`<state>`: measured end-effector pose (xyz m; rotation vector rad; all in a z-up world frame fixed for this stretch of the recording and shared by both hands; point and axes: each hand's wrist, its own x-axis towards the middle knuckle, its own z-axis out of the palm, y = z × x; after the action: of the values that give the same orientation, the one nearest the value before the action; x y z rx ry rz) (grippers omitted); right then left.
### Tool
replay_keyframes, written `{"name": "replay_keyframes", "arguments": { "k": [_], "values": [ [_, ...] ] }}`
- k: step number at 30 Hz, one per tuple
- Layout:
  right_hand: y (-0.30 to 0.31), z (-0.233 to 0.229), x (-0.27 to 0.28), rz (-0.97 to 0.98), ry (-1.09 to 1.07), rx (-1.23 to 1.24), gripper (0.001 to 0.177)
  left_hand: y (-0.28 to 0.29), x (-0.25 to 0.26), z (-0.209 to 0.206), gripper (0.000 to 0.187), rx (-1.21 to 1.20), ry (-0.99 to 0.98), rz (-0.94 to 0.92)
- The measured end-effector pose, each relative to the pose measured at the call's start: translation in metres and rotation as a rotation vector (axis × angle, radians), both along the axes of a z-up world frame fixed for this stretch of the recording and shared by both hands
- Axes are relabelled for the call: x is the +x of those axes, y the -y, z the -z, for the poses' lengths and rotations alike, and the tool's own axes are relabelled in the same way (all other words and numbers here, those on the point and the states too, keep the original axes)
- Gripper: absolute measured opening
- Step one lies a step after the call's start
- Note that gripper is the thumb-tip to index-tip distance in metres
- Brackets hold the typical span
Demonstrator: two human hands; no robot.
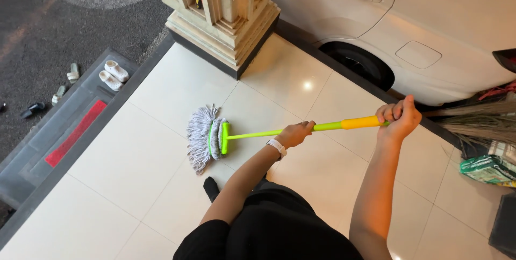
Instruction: The person mops a tiled floor using a green and yellow mop. They move the mop back and forth across the surface, covering areas near stacked wooden frames and a parked white car. The person adjusts their grip and position while continuing to mop the floor.
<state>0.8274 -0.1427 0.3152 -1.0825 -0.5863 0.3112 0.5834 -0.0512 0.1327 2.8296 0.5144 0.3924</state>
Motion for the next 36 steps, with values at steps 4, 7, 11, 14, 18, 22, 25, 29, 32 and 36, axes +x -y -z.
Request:
{"name": "replay_keyframes", "arguments": {
  "k": [4, 7, 11, 14, 18, 22, 25, 29, 32, 36],
  "values": [
    [-0.022, 0.035, 0.004, -0.051, -0.057, 0.016, 0.071, -0.011, -0.011, 0.027, 0.036, -0.126, -0.015, -0.028],
    [-0.043, 0.061, -0.021, -0.075, -0.135, 0.016, 0.067, -0.022, -0.037, 0.059, 0.040, -0.231, -0.012, -0.090],
    [-0.074, 0.096, -0.081, -0.139, -0.105, -0.169, 0.065, -0.046, -0.094, 0.112, 0.049, -0.259, -0.054, -0.251],
    [-0.090, 0.105, -0.139, -0.247, -0.077, -0.338, 0.063, -0.061, -0.150, 0.134, 0.047, -0.326, -0.121, -0.364],
    [-0.105, 0.150, -0.197, -0.555, -0.105, -0.492, 0.062, -0.065, -0.223, 0.136, 0.041, -0.358, -0.297, -0.638],
    [-0.093, 0.133, -0.251, -0.682, -0.157, -0.501, 0.061, -0.054, -0.268, 0.133, 0.035, -0.369, -0.372, -0.753],
    [-0.087, 0.131, -0.251, -0.711, -0.193, -0.486, 0.063, -0.048, -0.266, 0.134, 0.032, -0.361, -0.379, -0.806],
    [-0.080, 0.092, -0.219, -0.580, -0.134, -0.519, 0.065, -0.052, -0.233, 0.119, 0.027, -0.322, -0.264, -0.652],
    [-0.075, 0.051, -0.194, -0.498, -0.113, -0.503, 0.065, -0.056, -0.203, 0.081, 0.025, -0.301, -0.141, -0.507],
    [-0.066, 0.001, -0.159, -0.401, -0.005, -0.430, 0.070, -0.065, -0.156, 0.042, 0.027, -0.403, 0.077, -0.307]
  ]
}}
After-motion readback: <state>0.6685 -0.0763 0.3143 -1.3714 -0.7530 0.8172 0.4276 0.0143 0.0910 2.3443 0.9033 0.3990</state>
